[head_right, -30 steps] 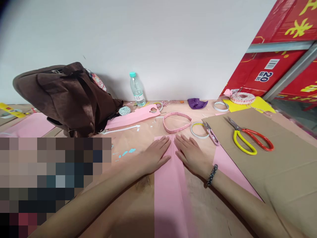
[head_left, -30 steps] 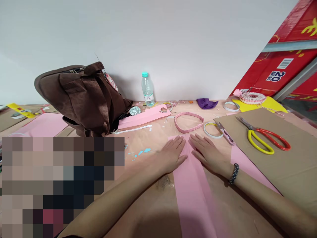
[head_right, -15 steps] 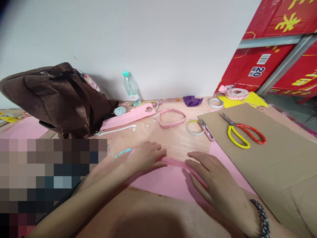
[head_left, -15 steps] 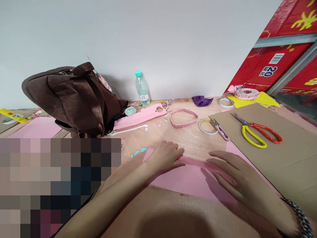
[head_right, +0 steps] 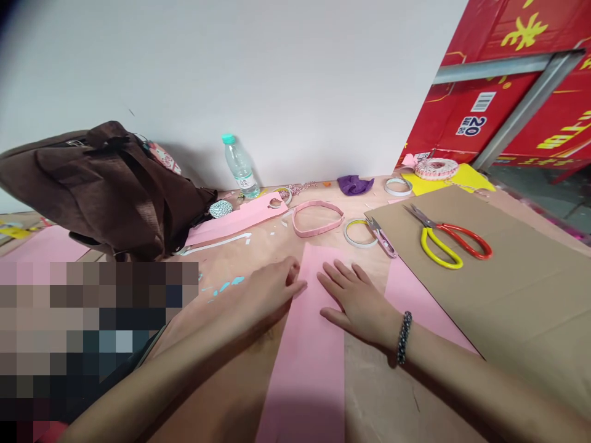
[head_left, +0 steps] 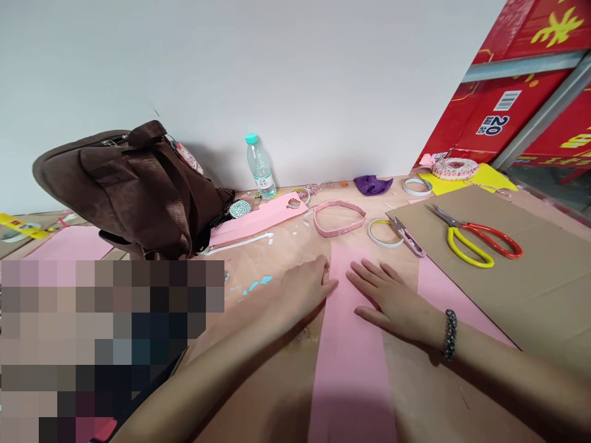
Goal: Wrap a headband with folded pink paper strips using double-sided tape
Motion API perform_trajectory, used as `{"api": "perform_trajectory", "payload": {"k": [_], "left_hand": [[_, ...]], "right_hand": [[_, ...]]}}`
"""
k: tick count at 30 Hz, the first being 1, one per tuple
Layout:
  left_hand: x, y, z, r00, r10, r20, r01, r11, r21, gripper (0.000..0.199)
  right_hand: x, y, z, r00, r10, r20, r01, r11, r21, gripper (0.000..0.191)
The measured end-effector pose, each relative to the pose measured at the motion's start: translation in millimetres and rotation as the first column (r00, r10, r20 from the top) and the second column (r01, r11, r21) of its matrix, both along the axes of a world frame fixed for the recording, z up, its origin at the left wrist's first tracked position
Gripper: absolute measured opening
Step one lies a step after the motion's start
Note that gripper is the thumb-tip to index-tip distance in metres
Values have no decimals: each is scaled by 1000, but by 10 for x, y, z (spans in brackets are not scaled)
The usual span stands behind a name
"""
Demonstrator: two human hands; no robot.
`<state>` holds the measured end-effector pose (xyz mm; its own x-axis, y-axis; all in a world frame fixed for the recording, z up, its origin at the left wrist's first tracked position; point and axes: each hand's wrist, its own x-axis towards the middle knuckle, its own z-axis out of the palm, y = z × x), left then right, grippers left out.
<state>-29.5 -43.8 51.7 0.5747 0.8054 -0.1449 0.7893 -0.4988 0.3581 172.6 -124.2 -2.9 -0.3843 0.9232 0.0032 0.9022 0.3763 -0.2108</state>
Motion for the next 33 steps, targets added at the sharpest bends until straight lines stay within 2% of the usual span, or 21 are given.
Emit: {"api": "perform_trajectory", "payload": {"k": [6,11,13,15,16,19,21,22,24,25,27,29,33], "left_hand": [[-46,260,-245,956,-92,277,70,994,89,43],[-76,235,-365,886,-67,458,60,998,31,29],[-67,194,-403,865,-31,500,22,999,23,30],[-63,156,-429,858,-15,513,-10,999,46,32],[-65,143,-435,860,-21,511,-15,998,66,36],[-86,151,-425,867,-88,490,27,991,130,43],[-104,194,-406,864,-148,480,79,984,161,46],[-113,224,-398,859,-198,472,124,975,184,47],[-126,292,-388,838,-339,428,243,933,264,42],[-130,326,-388,819,-421,389,311,897,315,35],[-131,381,-397,779,-547,308,418,818,394,18],[-125,407,-409,768,-585,262,460,787,411,11],[-127,309,-361,846,-488,216,399,848,350,19]], "right_hand": [[262,303,69,977,210,-42,-210,978,6,65],[279,335,25,973,227,-43,-223,971,85,63],[239,350,17,987,156,-39,-148,978,148,55],[258,406,60,999,-22,-39,30,973,231,46],[311,446,106,989,-142,-41,148,951,270,42],[683,546,306,865,-500,-29,480,810,337,37],[1050,543,411,710,-704,5,659,667,347,36],[1237,516,430,620,-784,36,732,594,333,35],[1561,433,389,481,-865,141,828,501,251,31],[1687,387,336,439,-876,197,857,475,201,30],[1860,307,207,453,-847,279,858,499,121,30],[1951,250,106,490,-811,319,839,538,80,32],[2052,204,88,553,-774,307,810,586,16,36]]}}
